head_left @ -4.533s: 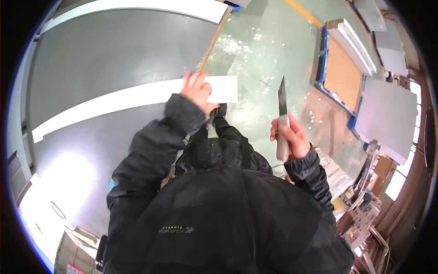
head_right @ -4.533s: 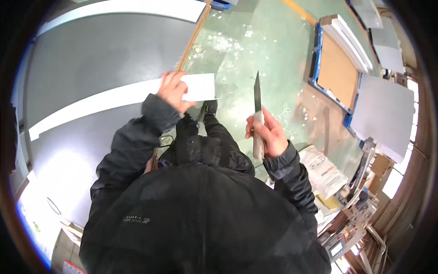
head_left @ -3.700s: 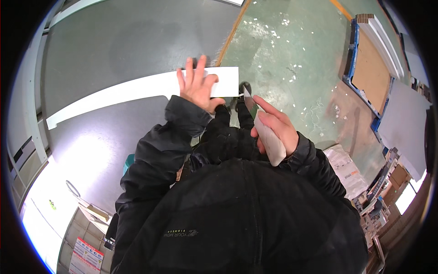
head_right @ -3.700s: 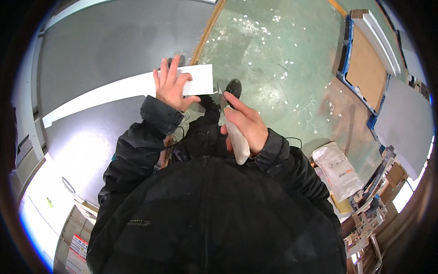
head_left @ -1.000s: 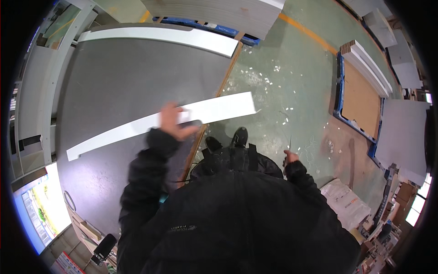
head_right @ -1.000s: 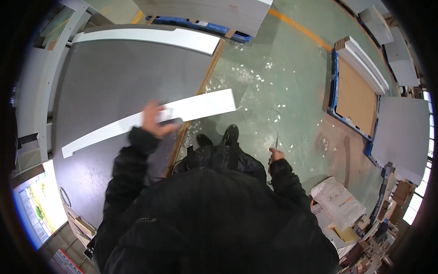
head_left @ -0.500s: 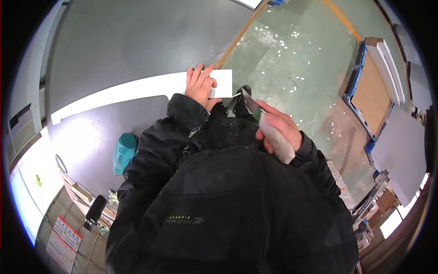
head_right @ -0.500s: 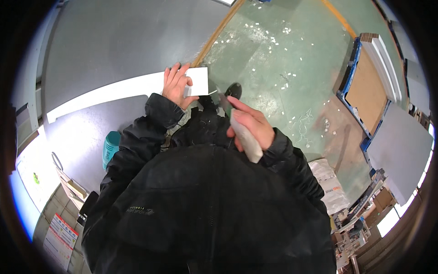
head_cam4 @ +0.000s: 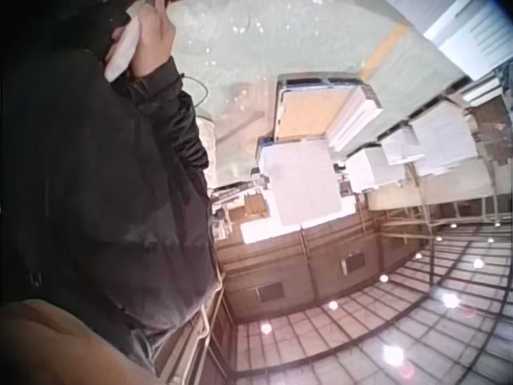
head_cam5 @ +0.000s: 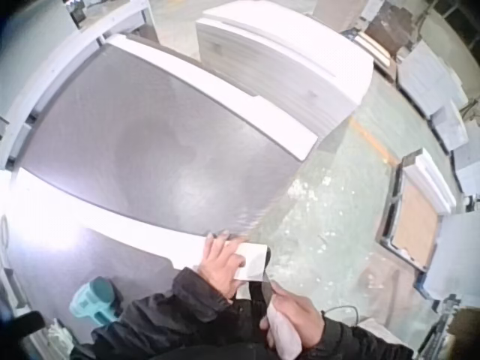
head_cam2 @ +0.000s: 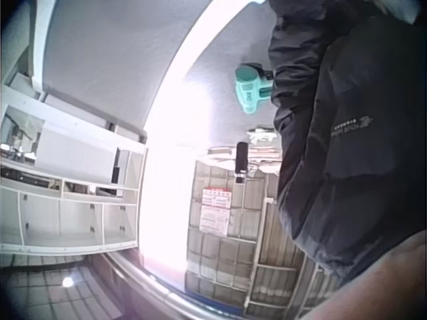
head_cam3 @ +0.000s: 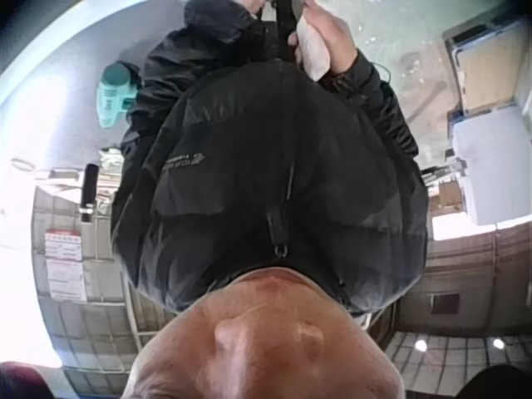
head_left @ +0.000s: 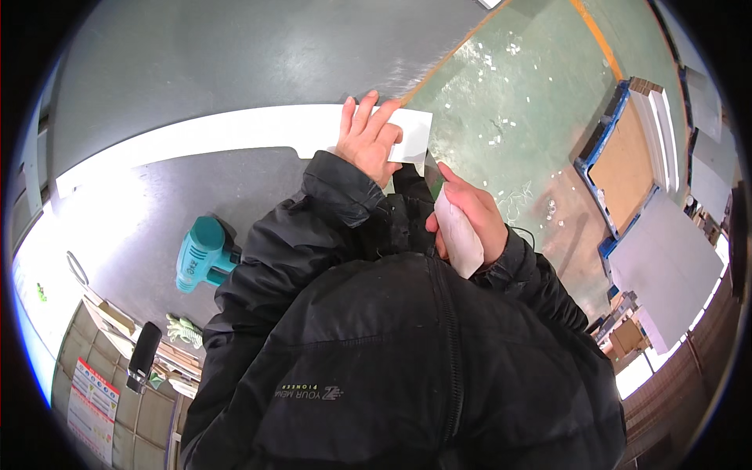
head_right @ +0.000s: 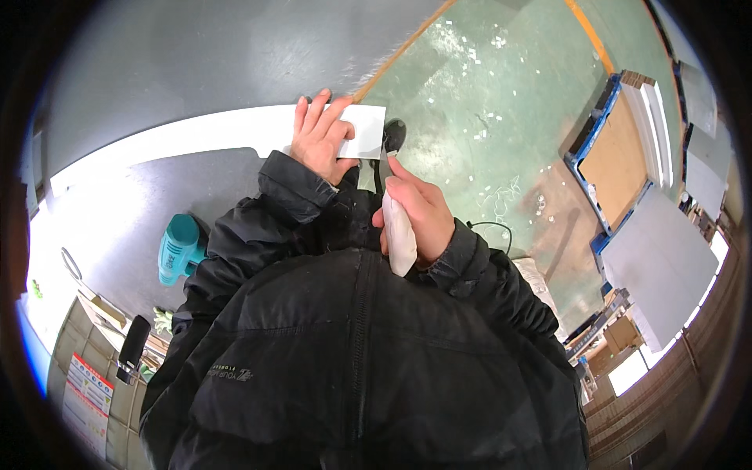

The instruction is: Trimming the edges of white furniture strips with a knife and using a specialized machine for edge finishing.

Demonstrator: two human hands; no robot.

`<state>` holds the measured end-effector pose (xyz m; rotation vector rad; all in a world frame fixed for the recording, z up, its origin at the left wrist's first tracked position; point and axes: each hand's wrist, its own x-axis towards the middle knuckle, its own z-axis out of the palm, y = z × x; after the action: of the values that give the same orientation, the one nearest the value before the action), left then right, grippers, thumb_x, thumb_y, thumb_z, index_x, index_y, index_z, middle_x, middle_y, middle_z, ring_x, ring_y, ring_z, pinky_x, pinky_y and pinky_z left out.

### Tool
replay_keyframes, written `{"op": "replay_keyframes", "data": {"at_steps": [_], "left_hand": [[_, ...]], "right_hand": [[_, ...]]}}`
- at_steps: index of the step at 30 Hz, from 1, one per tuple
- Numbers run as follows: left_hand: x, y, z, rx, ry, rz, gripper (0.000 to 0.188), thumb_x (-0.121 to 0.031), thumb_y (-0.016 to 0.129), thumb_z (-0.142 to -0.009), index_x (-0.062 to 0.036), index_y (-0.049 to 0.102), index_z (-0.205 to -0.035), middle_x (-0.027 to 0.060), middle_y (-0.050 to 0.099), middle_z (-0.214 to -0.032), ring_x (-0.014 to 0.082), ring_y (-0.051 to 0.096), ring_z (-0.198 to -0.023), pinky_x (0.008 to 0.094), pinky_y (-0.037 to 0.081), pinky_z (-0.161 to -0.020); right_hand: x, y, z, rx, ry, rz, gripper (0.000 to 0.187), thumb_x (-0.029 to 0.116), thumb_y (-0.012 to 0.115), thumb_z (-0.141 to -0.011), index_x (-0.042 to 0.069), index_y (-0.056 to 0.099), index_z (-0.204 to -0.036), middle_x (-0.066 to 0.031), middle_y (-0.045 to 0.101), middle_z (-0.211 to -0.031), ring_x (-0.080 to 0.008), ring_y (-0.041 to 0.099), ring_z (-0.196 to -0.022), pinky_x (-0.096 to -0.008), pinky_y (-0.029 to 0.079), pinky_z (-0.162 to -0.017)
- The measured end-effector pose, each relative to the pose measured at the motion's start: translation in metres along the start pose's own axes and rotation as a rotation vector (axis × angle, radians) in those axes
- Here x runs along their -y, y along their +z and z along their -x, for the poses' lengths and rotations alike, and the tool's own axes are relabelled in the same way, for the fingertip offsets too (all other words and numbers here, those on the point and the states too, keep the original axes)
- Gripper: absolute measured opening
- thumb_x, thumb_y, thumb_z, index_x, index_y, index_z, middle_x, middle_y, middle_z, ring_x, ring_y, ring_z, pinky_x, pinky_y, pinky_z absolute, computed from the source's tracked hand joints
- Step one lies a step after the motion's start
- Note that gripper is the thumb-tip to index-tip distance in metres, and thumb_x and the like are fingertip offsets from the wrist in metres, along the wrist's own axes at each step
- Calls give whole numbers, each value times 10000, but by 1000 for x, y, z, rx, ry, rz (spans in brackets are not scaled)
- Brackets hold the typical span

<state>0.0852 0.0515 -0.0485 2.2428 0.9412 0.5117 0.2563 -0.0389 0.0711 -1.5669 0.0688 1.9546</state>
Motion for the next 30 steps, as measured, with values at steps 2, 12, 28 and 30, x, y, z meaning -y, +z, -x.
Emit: {"op": "replay_keyframes", "data": {"at_steps": [2, 12, 28, 30], "left_hand": [[1, 2, 0, 8, -14, 5, 509, -38, 851, -508, -91, 543, -910, 111, 507, -1342, 405, 393, -1320, 614, 265, -1081], [-1, 3, -6, -22, 33, -70, 445, 14, 708, -609, -81, 573, -1022, 127, 497, -1342, 409, 396, -1309, 606, 271, -1085], [-78, -20, 17, -81, -852, 168, 299, -253, 701, -851, -7, 677, -1017, 134, 678, -794, 258, 686, -745, 332, 533, -661], [-78, 17, 38, -9, -976, 246, 316, -277, 687, -875, 19, 676, -986, 109, 668, -717, 238, 684, -682, 334, 532, -625]], "right_hand": [[2, 3, 1, -20, 15, 10, 694, 319, 501, -953, 50, 217, -1526, -139, 600, -693, -228, 564, -465, -338, 454, -438], [-44, -42, -74, -74, 22, 4, 645, 317, 477, -969, 91, 241, -1526, -134, 618, -792, -210, 566, -517, -310, 461, -482], [58, -140, -33, -31, -929, 1296, 615, 267, 725, -837, 142, 491, -1393, -176, 628, -991, -346, 644, -812, -379, 525, -752], [66, -150, -39, 75, -915, 1405, 610, 286, 721, -845, 143, 492, -1392, -163, 620, -956, -332, 642, -794, -376, 527, -728]]}}
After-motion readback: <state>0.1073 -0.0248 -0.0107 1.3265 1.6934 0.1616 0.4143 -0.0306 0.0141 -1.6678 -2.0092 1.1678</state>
